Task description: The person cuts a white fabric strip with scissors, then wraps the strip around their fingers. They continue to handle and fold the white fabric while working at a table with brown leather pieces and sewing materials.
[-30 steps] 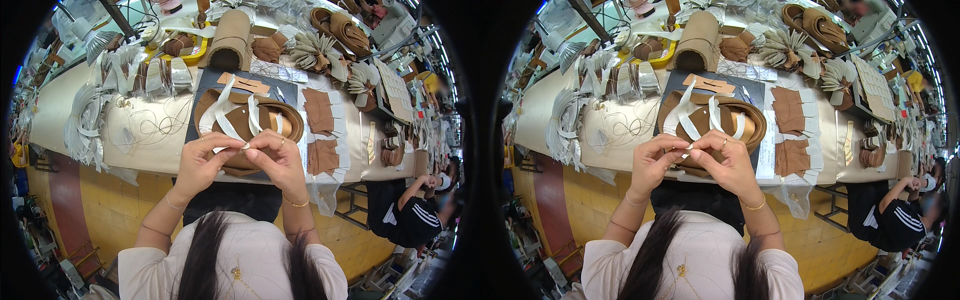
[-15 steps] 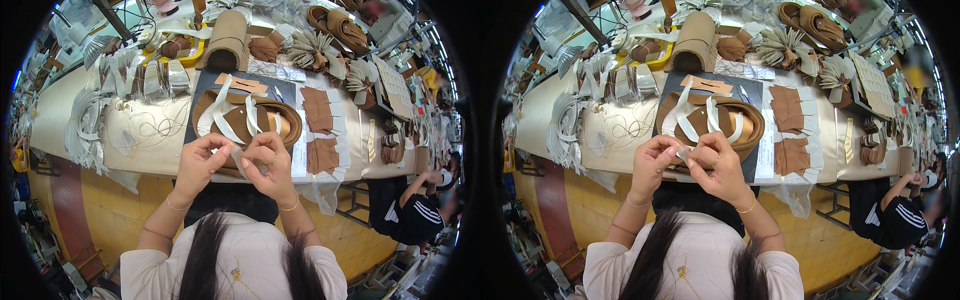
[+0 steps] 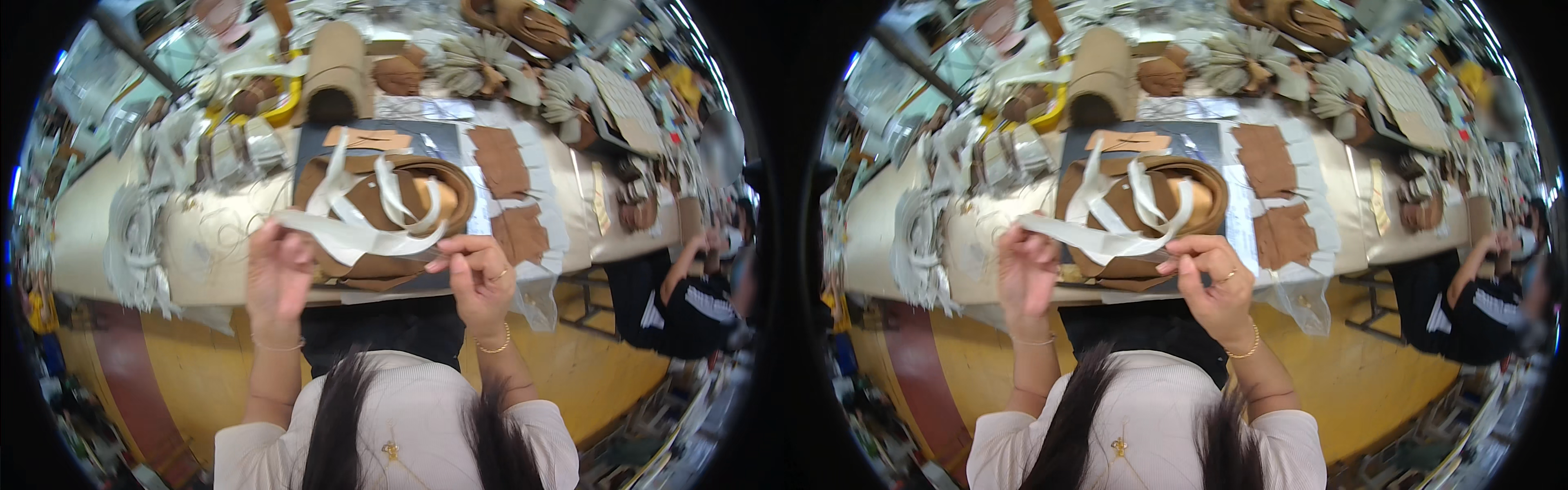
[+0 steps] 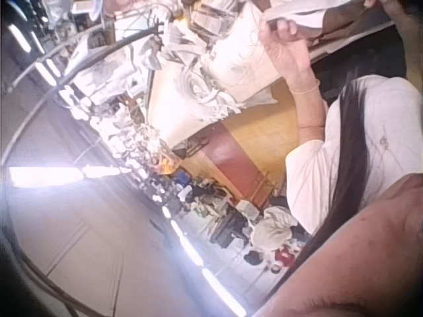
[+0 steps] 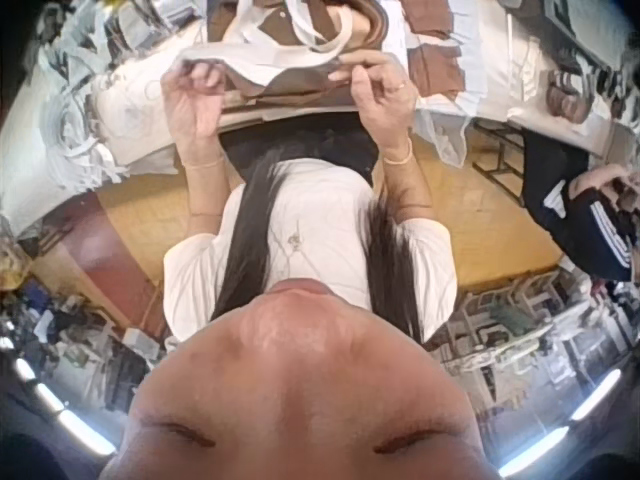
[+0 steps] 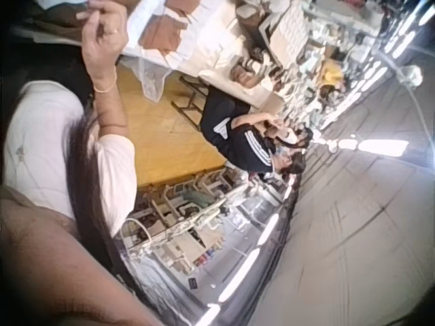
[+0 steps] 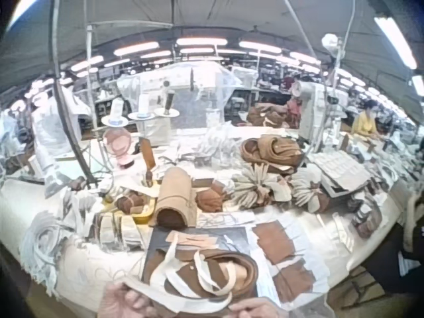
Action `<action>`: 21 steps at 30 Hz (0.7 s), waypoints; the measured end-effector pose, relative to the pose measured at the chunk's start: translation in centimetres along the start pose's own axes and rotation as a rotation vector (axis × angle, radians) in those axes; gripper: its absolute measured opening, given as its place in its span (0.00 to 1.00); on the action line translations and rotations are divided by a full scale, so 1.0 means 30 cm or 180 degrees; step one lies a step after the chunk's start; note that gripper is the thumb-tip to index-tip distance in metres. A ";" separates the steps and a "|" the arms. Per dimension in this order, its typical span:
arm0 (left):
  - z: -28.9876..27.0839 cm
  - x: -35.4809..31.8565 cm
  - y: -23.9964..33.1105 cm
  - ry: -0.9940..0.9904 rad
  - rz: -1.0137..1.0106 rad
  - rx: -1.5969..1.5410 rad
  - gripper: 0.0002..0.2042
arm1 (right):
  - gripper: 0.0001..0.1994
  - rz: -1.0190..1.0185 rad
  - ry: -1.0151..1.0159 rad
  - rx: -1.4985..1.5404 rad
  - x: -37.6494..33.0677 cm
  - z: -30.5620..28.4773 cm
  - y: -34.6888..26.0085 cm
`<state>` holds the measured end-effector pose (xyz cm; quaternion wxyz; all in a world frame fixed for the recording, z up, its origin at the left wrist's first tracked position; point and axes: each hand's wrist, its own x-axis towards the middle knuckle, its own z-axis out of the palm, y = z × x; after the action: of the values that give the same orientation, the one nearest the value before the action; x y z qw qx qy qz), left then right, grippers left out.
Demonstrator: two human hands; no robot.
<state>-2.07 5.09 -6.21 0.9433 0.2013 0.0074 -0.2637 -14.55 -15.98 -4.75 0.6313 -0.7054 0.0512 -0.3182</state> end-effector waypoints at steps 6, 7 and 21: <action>-0.024 0.052 0.172 -0.0267 0.0311 -0.0468 0.16 | 0.07 -0.0144 0.1459 -0.0587 -0.074 -0.383 0.012; -0.014 0.060 0.191 -0.0344 0.0407 -0.0258 0.17 | 0.08 -0.0208 0.1949 0.0085 -0.100 -0.460 0.051; 0.044 -0.026 0.215 -0.0960 0.1169 0.1055 0.25 | 0.09 0.2630 0.0560 -0.4314 -0.660 -0.847 0.565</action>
<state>0.37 9.98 -2.47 0.9200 0.3092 -0.2127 -0.1130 -37.71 -31.73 -27.99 0.1256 -0.8319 0.5403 -0.0126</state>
